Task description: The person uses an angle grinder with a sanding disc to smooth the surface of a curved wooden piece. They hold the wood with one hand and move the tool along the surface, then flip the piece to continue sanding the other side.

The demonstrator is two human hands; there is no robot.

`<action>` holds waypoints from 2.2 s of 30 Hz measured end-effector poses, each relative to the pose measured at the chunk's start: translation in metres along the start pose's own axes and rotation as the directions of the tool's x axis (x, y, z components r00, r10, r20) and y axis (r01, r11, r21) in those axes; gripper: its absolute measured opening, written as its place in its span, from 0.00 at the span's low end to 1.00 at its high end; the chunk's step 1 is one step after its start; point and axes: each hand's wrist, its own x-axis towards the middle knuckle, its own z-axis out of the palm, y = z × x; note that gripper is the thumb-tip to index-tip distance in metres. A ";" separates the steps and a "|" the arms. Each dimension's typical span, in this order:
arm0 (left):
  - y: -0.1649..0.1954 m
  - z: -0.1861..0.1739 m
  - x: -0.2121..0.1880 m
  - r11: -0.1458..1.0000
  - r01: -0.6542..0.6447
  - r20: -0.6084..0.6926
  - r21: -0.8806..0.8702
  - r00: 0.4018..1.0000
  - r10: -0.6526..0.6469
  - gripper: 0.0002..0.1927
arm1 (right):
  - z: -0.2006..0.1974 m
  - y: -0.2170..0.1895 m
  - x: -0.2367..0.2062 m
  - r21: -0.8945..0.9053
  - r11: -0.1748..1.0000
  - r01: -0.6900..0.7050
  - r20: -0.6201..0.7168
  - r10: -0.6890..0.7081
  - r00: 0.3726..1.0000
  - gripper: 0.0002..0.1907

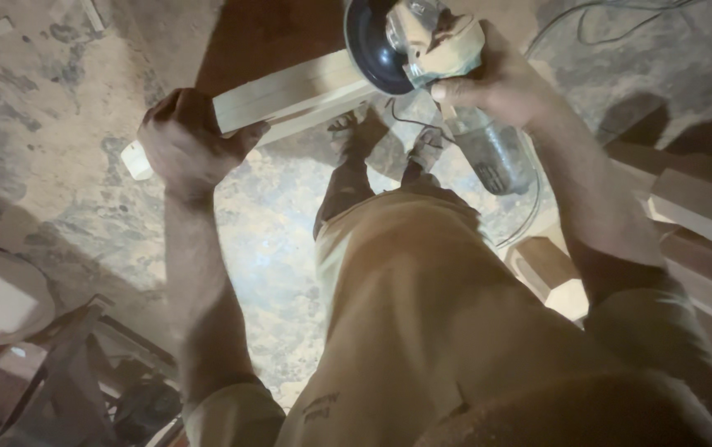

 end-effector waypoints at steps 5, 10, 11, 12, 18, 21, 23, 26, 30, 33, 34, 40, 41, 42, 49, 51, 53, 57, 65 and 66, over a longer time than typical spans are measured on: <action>-0.001 0.001 0.000 0.999 0.010 -0.001 -0.041 1.000 -0.010 0.30 | -0.003 -0.006 -0.002 -0.058 0.998 0.013 -0.007 -0.013 1.000 0.52; -0.007 0.010 -0.003 1.000 0.003 -0.003 0.011 1.000 -0.003 0.36 | -0.014 0.022 -0.002 0.028 0.998 -0.063 -0.091 0.065 0.994 0.51; -0.008 0.010 -0.005 1.000 -0.009 -0.020 0.022 1.000 0.010 0.38 | -0.016 0.031 -0.003 0.038 0.996 -0.086 -0.113 0.090 0.990 0.50; -0.008 0.010 -0.007 0.999 -0.017 -0.021 0.029 1.000 0.018 0.38 | -0.019 0.040 -0.003 0.050 0.994 -0.098 -0.121 0.104 0.987 0.49; -0.009 0.011 -0.003 0.996 -0.023 0.013 0.085 1.000 0.022 0.38 | -0.029 0.095 0.005 0.184 0.978 -0.099 -0.134 0.125 0.983 0.45; -0.004 0.007 0.003 0.999 -0.027 -0.012 0.022 1.000 0.027 0.36 | -0.029 0.107 0.003 0.334 0.926 -0.175 -0.139 0.232 0.963 0.45; 0.002 0.002 0.005 0.999 -0.045 -0.031 -0.010 0.999 0.044 0.33 | -0.028 0.105 0.000 0.481 0.850 -0.215 -0.096 0.295 0.951 0.46; 0.011 -0.004 0.013 1.000 0.005 -0.039 -0.028 0.999 -0.006 0.36 | -0.030 0.082 -0.003 0.315 0.949 -0.010 -0.088 0.040 0.995 0.44; 0.017 -0.005 0.022 0.999 -0.039 -0.162 -0.027 0.986 0.034 0.39 | -0.025 0.025 -0.005 0.047 0.999 0.000 -0.104 0.005 0.995 0.46; 0.018 -0.008 0.019 0.996 0.027 -0.071 -0.088 0.997 -0.033 0.34 | -0.015 -0.030 -0.005 -0.079 0.991 0.112 0.080 -0.105 0.991 0.41; 0.018 -0.007 0.018 0.997 0.034 -0.058 -0.062 0.998 -0.038 0.33 | -0.010 -0.047 -0.004 -0.140 0.980 0.141 0.152 -0.120 0.981 0.37; 0.011 0.007 0.011 0.997 -0.028 -0.254 0.071 0.966 0.046 0.41 | 0.023 -0.105 0.000 -0.499 0.822 0.274 0.202 -0.197 0.959 0.37; 0.009 0.009 0.009 0.985 -0.096 -0.352 0.140 0.926 0.140 0.44 | 0.025 -0.109 0.000 -0.527 0.798 0.292 0.175 -0.235 0.956 0.39; 0.007 0.012 0.007 0.996 -0.054 -0.269 0.076 0.960 0.072 0.42 | 0.025 -0.110 0.001 -0.487 0.822 0.295 0.216 -0.215 0.953 0.37; -0.001 0.017 0.001 1.000 0.019 -0.079 -0.019 0.997 -0.021 0.35 | -0.002 -0.084 -0.004 -0.343 0.906 0.247 0.196 -0.189 0.962 0.43; -0.001 0.017 0.001 1.000 -0.011 -0.113 -0.017 0.994 0.009 0.34 | -0.008 -0.066 -0.007 -0.210 0.943 0.259 0.178 -0.223 0.958 0.46; -0.002 0.015 0.002 0.997 -0.076 -0.199 0.004 0.977 0.075 0.35 | -0.013 -0.050 -0.006 -0.103 0.961 0.255 0.198 -0.232 0.952 0.42; 0.001 0.006 0.003 0.999 -0.033 -0.091 -0.015 0.995 0.031 0.36 | -0.019 -0.023 -0.008 -0.019 0.999 0.030 0.015 -0.029 0.999 0.48; 0.005 -0.001 0.006 0.998 0.016 0.003 -0.065 1.000 -0.016 0.35 | -0.034 0.040 -0.001 -0.006 0.998 -0.063 -0.070 0.062 0.996 0.49; 0.006 -0.002 0.006 0.998 0.006 -0.014 -0.068 1.000 -0.007 0.36 | -0.033 0.049 -0.001 0.031 0.995 -0.097 -0.099 0.100 0.990 0.48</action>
